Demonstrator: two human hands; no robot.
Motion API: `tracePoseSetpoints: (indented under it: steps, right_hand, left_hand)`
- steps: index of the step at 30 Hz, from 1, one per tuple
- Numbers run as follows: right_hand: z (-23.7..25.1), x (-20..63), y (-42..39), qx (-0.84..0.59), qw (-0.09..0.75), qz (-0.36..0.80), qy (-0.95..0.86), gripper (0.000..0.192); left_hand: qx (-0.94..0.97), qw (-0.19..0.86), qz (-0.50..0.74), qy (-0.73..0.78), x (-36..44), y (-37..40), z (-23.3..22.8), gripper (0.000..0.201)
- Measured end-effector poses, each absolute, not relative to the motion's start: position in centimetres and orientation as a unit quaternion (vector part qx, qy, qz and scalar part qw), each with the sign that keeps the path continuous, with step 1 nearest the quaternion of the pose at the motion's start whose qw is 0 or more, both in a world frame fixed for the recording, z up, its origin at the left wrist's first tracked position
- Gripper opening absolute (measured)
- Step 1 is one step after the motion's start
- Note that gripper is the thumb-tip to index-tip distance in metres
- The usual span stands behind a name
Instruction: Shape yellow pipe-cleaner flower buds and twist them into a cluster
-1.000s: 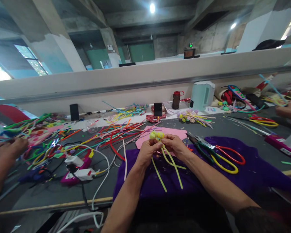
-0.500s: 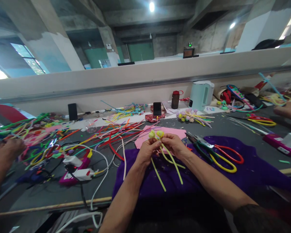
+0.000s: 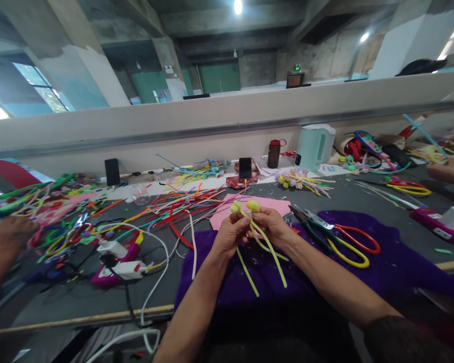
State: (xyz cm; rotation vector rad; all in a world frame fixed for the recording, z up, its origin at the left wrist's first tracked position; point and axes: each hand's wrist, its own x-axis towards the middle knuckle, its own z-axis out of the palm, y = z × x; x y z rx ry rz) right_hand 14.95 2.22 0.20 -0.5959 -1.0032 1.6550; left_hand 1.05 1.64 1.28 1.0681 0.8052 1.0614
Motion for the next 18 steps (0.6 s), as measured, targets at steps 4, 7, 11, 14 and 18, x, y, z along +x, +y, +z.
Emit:
tracePoseSetpoints:
  steps: [4,7,11,14,18]
  right_hand:
    - [0.24,14.94,2.30,-0.238,0.544,0.677,-0.435,0.020]
    - [0.48,14.96,2.12,-0.248,0.548,0.668,-0.438,0.019]
    - [0.72,14.96,1.79,-0.258,0.533,0.674,-0.441,0.022]
    - [0.77,14.88,1.67,-0.253,0.532,0.680,-0.437,0.024]
    - [0.64,14.72,1.75,-0.223,0.543,0.683,-0.435,0.024]
  left_hand:
    - [0.462,0.669,0.470,0.345,1.18,1.59,1.56,0.030]
    - [0.466,0.672,0.466,0.338,1.26,1.58,1.66,0.029]
    - [0.466,0.664,0.476,0.339,1.34,1.48,1.71,0.029]
    - [0.466,0.647,0.492,0.350,1.43,1.32,1.74,0.030]
    - [0.472,0.620,0.520,0.348,1.58,1.16,1.69,0.031]
